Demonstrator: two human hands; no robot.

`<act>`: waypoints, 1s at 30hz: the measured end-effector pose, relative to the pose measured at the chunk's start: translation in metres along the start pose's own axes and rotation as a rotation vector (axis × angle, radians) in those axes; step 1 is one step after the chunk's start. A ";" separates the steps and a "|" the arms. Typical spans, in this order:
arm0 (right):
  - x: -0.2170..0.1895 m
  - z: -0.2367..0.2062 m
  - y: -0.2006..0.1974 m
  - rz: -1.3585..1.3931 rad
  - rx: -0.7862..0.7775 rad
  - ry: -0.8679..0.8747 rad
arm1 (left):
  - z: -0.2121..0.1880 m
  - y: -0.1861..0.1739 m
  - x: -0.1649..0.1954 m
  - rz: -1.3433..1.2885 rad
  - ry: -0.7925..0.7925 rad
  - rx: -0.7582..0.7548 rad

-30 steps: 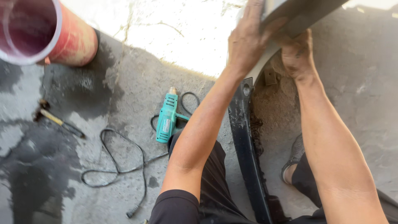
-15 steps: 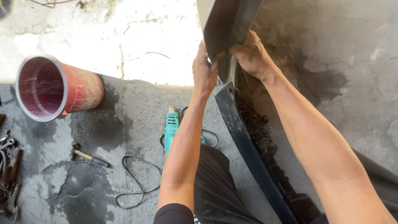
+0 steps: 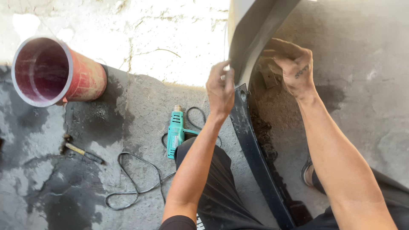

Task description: The person sits on the floor and uses a heat gun to warm a black plastic car bumper. They then use a small wooden block to press and smooth the heated section, repeatedly adjusting the bumper's position.

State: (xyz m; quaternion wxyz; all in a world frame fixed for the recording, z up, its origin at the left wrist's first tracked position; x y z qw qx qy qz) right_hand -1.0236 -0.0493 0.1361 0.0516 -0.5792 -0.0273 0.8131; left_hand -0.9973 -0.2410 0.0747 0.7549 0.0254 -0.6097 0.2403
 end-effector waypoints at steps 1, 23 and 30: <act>-0.011 0.000 0.000 -0.088 -0.006 -0.110 | -0.012 0.007 0.000 0.031 0.005 -0.043; 0.063 -0.016 -0.023 0.199 0.250 0.253 | 0.004 0.030 0.150 0.358 0.742 -0.164; 0.060 -0.007 -0.018 0.269 0.258 0.237 | 0.025 0.050 0.214 0.556 1.104 -0.327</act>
Point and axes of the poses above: each hand's wrist, its own z-axis towards the middle knuckle, its own y-axis out of the palm, x = y × z, the point moved 10 cm from there along z, towards the middle knuckle, and after that the axes turned 11 degrees about x, right-handed, at the moved point
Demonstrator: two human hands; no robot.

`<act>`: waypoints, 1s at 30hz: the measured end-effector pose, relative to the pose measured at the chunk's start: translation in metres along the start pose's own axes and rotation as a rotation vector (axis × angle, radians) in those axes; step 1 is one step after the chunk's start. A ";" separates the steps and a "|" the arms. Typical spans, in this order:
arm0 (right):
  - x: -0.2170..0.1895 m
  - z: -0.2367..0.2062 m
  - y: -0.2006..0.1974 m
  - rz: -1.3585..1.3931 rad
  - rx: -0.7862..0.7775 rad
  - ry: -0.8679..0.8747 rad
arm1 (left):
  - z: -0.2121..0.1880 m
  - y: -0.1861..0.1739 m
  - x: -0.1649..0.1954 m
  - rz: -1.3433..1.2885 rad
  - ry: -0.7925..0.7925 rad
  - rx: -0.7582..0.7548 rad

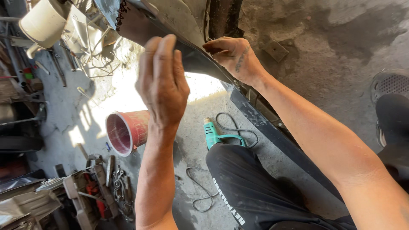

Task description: The person sits on the floor and uses a heat gun to warm a black plastic car bumper. They then use a small wooden block to press and smooth the heated section, repeatedly adjusting the bumper's position.

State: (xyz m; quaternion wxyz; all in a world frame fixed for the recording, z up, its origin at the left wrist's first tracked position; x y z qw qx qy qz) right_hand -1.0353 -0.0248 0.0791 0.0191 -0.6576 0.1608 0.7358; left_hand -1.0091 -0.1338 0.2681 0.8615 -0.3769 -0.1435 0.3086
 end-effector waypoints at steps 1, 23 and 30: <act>-0.002 0.004 0.000 -0.020 -0.001 -0.016 | 0.005 -0.007 -0.002 -0.004 0.010 0.052; -0.083 -0.017 0.018 -0.446 0.081 -0.780 | 0.003 0.021 -0.047 -0.023 -0.324 0.037; -0.034 0.008 0.000 -0.213 -0.042 -0.289 | -0.010 0.011 -0.051 -0.171 -0.390 -0.031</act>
Point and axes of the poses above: each hand's wrist, its own z-axis towards the middle knuckle, its own y-axis out of the palm, x = y × z, the point moved 10 cm from there along z, towards the middle knuckle, and after that the axes turned 11 degrees about x, right-handed, at the moved point
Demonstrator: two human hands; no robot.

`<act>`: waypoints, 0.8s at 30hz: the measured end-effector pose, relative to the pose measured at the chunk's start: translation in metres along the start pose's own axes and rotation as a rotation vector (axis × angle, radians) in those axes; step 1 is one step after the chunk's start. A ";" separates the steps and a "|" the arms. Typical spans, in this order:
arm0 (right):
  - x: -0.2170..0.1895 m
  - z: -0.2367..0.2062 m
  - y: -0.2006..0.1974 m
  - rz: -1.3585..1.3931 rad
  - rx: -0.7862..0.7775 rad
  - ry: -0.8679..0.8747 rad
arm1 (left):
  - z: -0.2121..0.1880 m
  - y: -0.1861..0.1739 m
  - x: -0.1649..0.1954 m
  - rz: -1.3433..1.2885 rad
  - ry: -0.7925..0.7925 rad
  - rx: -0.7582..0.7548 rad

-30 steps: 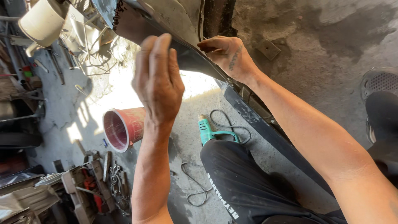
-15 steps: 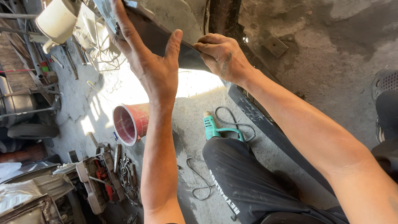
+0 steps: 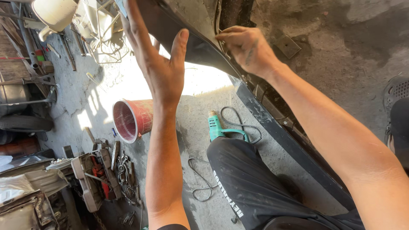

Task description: The person sits on the floor and uses a heat gun to warm a black plastic car bumper. They then use a small wooden block to press and smooth the heated section, repeatedly adjusting the bumper's position.

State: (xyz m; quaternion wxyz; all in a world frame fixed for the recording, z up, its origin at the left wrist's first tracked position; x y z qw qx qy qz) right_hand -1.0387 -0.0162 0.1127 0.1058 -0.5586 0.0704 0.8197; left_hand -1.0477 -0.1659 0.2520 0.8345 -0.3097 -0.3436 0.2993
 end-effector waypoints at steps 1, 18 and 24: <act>0.015 -0.003 -0.003 0.019 -0.007 0.133 | -0.007 -0.002 -0.006 -0.054 -0.018 -0.015; 0.034 -0.114 0.019 -0.353 -0.240 0.130 | -0.521 0.000 -0.183 0.037 -1.478 -0.089; 0.029 -0.132 0.005 -0.452 -0.280 0.189 | -0.496 0.016 -0.137 0.114 -1.137 -0.155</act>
Point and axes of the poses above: each hand's wrist, its own z-axis towards the middle knuckle, its own y-axis out of the palm, x = y × z, the point moved 10 cm from there along z, towards the middle knuckle, and after that the axes turned 11 degrees about x, right-handed, at the moved point
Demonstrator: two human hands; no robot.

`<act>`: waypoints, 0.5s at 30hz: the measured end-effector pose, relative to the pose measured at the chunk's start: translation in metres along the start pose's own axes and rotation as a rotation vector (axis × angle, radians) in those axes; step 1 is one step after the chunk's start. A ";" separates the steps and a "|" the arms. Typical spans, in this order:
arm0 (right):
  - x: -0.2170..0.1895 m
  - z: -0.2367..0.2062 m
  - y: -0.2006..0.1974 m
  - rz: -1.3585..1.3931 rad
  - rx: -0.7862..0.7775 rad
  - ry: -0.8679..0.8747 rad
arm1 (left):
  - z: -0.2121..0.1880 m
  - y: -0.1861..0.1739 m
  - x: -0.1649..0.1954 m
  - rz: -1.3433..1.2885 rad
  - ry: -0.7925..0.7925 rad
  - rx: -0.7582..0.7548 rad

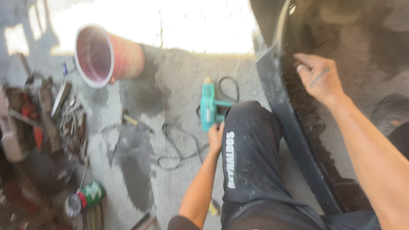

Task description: The person sits on the floor and uses a heat gun to warm a black plastic car bumper. They then use a small wooden block to press and smooth the heated section, repeatedly adjusting the bumper's position.

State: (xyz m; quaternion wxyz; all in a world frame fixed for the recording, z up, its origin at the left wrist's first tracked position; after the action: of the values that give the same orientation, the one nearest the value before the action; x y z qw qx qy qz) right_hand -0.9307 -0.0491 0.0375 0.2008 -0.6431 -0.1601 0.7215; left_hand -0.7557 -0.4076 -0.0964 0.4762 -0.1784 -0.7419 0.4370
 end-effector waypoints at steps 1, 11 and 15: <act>0.009 -0.002 -0.003 0.024 -0.014 0.118 | -0.011 0.016 -0.013 -0.163 -0.227 -0.097; 0.008 0.010 -0.085 -0.325 -0.079 0.134 | -0.020 0.052 -0.047 -0.522 -0.957 0.228; 0.007 0.000 -0.096 -0.472 -0.206 0.111 | -0.015 0.018 -0.043 -0.662 -0.788 0.390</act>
State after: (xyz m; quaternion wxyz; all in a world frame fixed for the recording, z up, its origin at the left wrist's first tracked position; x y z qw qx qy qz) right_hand -0.9234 0.0374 0.0788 0.3056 -0.6435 -0.3672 0.5980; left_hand -0.7252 -0.4199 -0.1324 0.2989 0.3332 -0.7857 0.4270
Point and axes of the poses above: each hand's wrist, its own z-axis towards the middle knuckle, its own y-axis out of the palm, x = y × z, the point moved 10 cm from there along z, towards the middle knuckle, and after that the axes turned 11 degrees about x, right-handed, at the moved point
